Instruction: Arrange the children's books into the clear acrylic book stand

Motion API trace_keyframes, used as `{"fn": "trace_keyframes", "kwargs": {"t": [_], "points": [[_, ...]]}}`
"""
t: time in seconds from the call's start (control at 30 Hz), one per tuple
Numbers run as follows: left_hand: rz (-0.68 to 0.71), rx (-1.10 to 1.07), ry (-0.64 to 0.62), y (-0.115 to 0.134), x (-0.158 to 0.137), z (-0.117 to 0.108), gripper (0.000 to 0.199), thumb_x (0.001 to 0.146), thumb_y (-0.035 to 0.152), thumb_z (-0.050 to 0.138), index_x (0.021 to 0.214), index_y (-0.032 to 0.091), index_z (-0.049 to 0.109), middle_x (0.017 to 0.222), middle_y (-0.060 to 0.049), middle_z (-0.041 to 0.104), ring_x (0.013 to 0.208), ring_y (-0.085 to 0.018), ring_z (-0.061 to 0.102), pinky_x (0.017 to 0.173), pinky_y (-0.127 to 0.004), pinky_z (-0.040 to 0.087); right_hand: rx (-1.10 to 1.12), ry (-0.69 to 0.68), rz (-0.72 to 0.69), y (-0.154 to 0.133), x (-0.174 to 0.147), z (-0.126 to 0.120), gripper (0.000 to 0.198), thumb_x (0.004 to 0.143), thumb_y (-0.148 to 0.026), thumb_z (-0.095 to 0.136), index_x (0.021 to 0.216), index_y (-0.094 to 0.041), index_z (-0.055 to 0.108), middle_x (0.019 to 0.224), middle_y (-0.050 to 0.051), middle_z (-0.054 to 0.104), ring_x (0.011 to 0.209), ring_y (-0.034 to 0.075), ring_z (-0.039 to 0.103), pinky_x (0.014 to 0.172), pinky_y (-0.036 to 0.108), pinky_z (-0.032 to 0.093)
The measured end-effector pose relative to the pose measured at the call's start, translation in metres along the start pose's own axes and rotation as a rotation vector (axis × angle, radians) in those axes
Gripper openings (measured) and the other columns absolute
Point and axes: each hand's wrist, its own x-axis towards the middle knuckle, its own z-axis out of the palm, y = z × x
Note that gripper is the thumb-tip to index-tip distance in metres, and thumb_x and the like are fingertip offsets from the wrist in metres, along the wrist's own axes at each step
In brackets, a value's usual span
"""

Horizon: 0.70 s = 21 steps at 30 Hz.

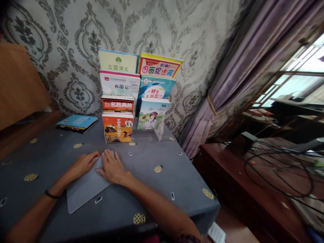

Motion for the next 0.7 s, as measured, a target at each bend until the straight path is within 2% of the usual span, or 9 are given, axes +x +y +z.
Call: {"fn": "trace_keyframes", "kwargs": {"t": [0.13,0.27,0.4,0.47,0.6,0.7], "points": [[-0.014,0.046,-0.037,0.009,-0.003,-0.005,0.026,0.097,0.039,0.036,0.095,0.025,0.058,0.084,-0.004,0.072,0.083,-0.024,0.070,0.071,-0.030,0.041,-0.012,0.022,0.096,0.012,-0.013,-0.005,0.070,0.101,-0.048,0.046,0.154,-0.005,0.032,0.162,0.023,0.029,0.153,0.031,0.025,0.124,0.053,0.023],[-0.023,0.018,-0.044,0.010,-0.004,-0.005,0.028,0.096,0.041,0.035,0.096,0.025,0.058,0.086,-0.005,0.072,0.086,-0.026,0.070,0.072,-0.031,0.041,-0.036,0.024,0.120,0.013,-0.038,-0.010,0.065,0.102,-0.046,0.043,0.153,-0.006,0.035,0.161,0.022,0.033,0.152,0.031,0.027,0.124,0.053,0.023],[-0.027,-0.064,0.003,0.006,-0.004,-0.002,0.030,0.090,0.050,0.045,0.096,0.024,0.059,0.089,-0.006,0.073,0.089,-0.028,0.068,0.075,-0.032,0.041,-0.027,0.037,0.127,0.006,-0.061,-0.013,0.060,0.103,-0.042,0.043,0.152,-0.008,0.038,0.159,0.022,0.037,0.151,0.031,0.029,0.124,0.055,0.024],[-0.018,-0.136,0.003,0.005,-0.003,-0.004,0.031,0.085,0.053,0.051,0.089,0.024,0.059,0.086,-0.004,0.072,0.086,-0.026,0.066,0.073,-0.031,0.041,0.007,0.046,0.123,0.004,-0.069,-0.013,0.058,0.102,-0.041,0.044,0.150,-0.008,0.042,0.158,0.023,0.039,0.151,0.032,0.030,0.123,0.055,0.025],[0.041,-0.252,0.036,0.011,-0.003,-0.013,0.033,0.082,0.054,0.053,0.073,0.023,0.054,0.069,0.002,0.061,0.068,-0.019,0.056,0.064,-0.027,0.037,0.202,0.154,0.138,0.012,-0.075,-0.009,0.059,0.096,-0.033,0.055,0.150,-0.013,0.042,0.154,0.020,0.046,0.145,0.032,0.040,0.121,0.055,0.030],[0.073,-0.326,0.125,0.019,-0.006,-0.020,0.035,0.084,0.054,0.052,0.074,0.021,0.055,0.067,0.003,0.056,0.066,-0.016,0.052,0.062,-0.026,0.036,0.494,0.324,0.242,0.025,-0.071,-0.003,0.066,0.091,-0.032,0.062,0.151,-0.018,0.040,0.137,0.016,0.062,0.125,0.030,0.058,0.106,0.049,0.047]]}}
